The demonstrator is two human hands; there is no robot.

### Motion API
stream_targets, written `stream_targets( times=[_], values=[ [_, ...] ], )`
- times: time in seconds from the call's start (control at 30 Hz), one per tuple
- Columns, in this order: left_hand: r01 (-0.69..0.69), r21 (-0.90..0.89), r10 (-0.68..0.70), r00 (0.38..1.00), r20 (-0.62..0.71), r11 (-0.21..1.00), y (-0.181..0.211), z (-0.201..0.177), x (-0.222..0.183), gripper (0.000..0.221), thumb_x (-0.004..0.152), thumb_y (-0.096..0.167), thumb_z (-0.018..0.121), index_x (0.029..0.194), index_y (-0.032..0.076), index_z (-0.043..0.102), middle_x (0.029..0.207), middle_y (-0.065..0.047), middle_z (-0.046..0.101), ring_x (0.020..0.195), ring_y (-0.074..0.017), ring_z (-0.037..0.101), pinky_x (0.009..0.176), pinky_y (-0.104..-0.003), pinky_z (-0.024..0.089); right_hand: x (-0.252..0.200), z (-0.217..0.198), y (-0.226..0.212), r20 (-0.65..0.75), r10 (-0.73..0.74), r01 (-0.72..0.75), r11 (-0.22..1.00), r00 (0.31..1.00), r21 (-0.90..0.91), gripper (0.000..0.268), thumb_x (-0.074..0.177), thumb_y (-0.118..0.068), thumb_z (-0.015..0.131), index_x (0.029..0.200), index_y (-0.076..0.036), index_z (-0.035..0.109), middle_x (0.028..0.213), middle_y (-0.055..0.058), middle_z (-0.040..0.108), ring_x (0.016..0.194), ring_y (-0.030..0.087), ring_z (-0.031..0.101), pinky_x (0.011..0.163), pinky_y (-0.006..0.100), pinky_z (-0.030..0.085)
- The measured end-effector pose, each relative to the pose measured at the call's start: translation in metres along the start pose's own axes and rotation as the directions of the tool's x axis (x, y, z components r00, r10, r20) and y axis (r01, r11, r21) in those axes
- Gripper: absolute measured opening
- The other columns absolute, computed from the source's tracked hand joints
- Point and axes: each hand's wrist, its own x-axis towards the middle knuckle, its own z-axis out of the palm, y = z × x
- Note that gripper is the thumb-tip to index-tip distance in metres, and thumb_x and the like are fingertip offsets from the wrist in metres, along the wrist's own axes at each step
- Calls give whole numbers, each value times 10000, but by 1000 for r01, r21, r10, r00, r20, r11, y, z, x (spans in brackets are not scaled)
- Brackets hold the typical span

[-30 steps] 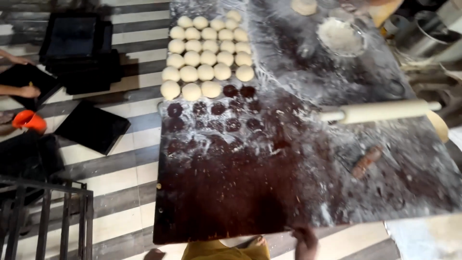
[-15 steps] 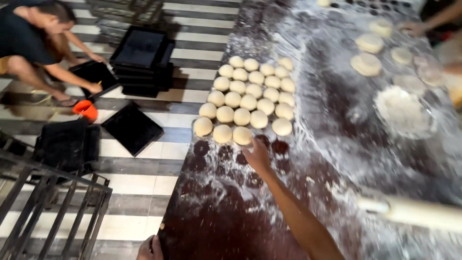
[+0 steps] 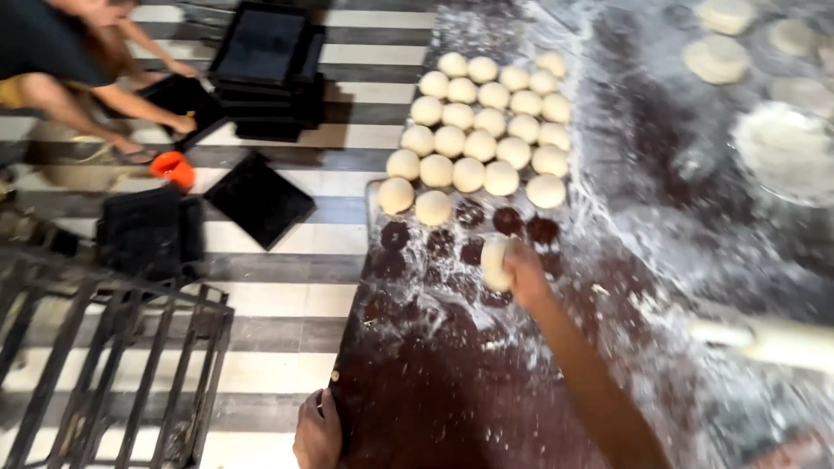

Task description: Manually rolling and shaping portions of dough into bread rolls and placing them on baking trays.

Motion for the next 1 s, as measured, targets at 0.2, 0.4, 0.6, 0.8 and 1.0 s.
stream_targets(
  times=[0.2, 0.4, 0.6, 0.8, 1.0],
  values=[
    [-197, 21, 195, 979, 62, 980, -9, -5, -7, 536, 1034, 498, 467, 1277, 62, 662, 1280, -209, 644, 1142, -418, 630, 943, -537, 517, -319, 114, -40, -208, 116, -231, 675, 971, -701, 411, 817, -28, 564, 1209, 5, 685, 1058, 158, 723, 982, 251, 703, 851, 356, 591],
    [-267, -7, 265, 951, 162, 964, -3, -26, -13, 532, 1012, 478, 514, 1291, 42, 636, 1282, -196, 626, 1131, -409, 630, 911, -555, 512, -420, 155, 31, -66, -241, -62, 25, 968, -998, 547, 725, -80, 593, 1261, 16, 643, 1198, 242, 667, 1160, 412, 626, 943, 567, 507],
    [-313, -36, 312, 922, 228, 949, 4, -35, -10, 578, 1012, 462, 531, 1342, -9, 590, 1299, -206, 595, 1125, -401, 632, 938, -541, 503, -419, 125, 69, 5, -385, 17, 28, 923, -999, 376, 1008, -200, 516, 1327, -19, 599, 1367, 214, 634, 1316, 400, 607, 1222, 535, 413],
    [-248, -47, 252, 932, 261, 968, 10, -39, -11, 605, 1007, 463, 540, 1363, -25, 561, 1315, -203, 594, 1128, -383, 637, 940, -530, 502, -458, 141, 114, 35, -246, -27, -244, 969, -969, 503, 1064, -157, 400, 1490, 110, 424, 1556, 327, 448, 1505, 462, 400, 1260, 572, 304],
    [-276, -4, 270, 936, 225, 961, 12, -34, -9, 607, 1012, 457, 545, 1381, -25, 549, 1300, -214, 609, 1158, -403, 623, 944, -534, 499, -429, 158, 97, -91, -89, -116, -330, 992, -937, 789, 996, -392, 450, 1544, 122, 210, 1634, 323, 195, 1541, 454, 168, 1244, 589, 160]
  ],
)
